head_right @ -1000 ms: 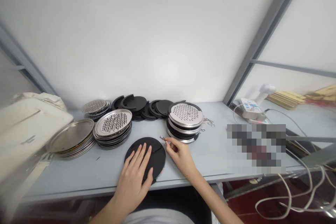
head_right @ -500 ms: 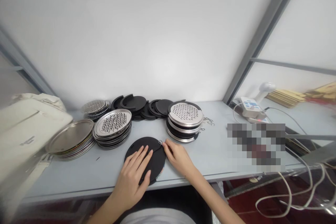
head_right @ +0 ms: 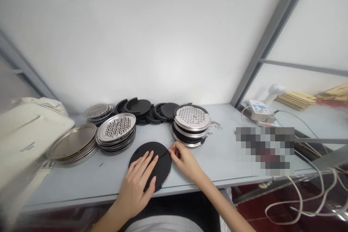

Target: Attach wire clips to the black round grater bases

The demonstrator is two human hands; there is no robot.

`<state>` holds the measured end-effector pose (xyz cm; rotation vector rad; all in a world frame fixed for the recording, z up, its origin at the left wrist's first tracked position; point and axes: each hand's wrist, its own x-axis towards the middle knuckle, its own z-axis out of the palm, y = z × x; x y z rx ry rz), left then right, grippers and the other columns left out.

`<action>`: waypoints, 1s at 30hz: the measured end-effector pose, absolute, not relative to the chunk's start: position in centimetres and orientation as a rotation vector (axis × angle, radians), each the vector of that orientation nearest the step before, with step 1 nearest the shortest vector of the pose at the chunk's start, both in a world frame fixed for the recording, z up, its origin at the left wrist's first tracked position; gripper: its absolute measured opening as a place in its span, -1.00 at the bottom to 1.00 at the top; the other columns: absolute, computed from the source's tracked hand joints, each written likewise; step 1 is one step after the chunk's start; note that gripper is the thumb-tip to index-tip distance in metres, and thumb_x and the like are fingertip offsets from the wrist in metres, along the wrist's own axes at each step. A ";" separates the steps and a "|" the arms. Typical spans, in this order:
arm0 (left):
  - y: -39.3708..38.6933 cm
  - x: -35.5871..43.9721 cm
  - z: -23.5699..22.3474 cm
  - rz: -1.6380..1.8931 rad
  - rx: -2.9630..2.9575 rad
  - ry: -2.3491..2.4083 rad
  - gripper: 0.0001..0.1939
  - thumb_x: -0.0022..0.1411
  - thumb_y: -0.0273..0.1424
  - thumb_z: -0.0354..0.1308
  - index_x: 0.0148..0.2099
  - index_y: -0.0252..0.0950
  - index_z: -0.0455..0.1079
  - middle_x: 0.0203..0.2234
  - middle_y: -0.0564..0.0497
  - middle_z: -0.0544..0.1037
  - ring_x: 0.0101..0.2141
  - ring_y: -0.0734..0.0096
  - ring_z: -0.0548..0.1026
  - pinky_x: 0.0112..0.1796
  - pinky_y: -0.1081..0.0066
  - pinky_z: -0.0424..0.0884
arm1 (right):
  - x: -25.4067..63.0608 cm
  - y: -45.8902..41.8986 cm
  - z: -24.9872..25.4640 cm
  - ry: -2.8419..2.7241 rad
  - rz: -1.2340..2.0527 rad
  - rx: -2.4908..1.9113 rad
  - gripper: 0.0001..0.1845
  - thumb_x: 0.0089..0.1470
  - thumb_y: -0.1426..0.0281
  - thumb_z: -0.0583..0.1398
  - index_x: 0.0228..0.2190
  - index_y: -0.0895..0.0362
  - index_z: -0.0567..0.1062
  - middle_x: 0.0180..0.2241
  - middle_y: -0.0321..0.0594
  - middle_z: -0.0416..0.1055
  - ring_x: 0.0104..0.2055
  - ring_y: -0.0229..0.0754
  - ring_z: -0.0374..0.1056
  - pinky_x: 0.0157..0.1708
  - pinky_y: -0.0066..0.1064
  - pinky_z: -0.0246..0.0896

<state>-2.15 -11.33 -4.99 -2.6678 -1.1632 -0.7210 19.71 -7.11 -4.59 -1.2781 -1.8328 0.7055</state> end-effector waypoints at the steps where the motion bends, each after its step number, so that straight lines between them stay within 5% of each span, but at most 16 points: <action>1: -11.3 -2.1 -5.0 -0.723 -2.670 -1.163 -0.43 0.30 -0.46 -0.06 0.34 -0.39 0.06 0.27 -0.17 0.16 0.26 0.09 0.11 0.12 0.16 0.24 | 19.8 -7.1 -4.6 -1.822 0.727 -1.276 -0.78 0.25 0.27 0.05 -0.39 0.12 0.36 -0.50 -0.31 0.29 -0.48 -0.25 0.21 -0.48 -0.44 0.09; 30: -11.3 -2.1 -4.9 -0.706 -2.681 -1.173 -0.43 0.31 -0.45 -0.07 0.34 -0.40 0.06 0.27 -0.16 0.15 0.27 0.10 0.09 0.13 0.16 0.22 | 19.8 -7.3 -4.4 -1.746 0.726 -1.265 -0.90 0.18 0.33 0.07 -0.36 0.07 0.24 -0.53 -0.41 0.16 -0.52 -0.30 0.10 -0.52 -0.48 0.03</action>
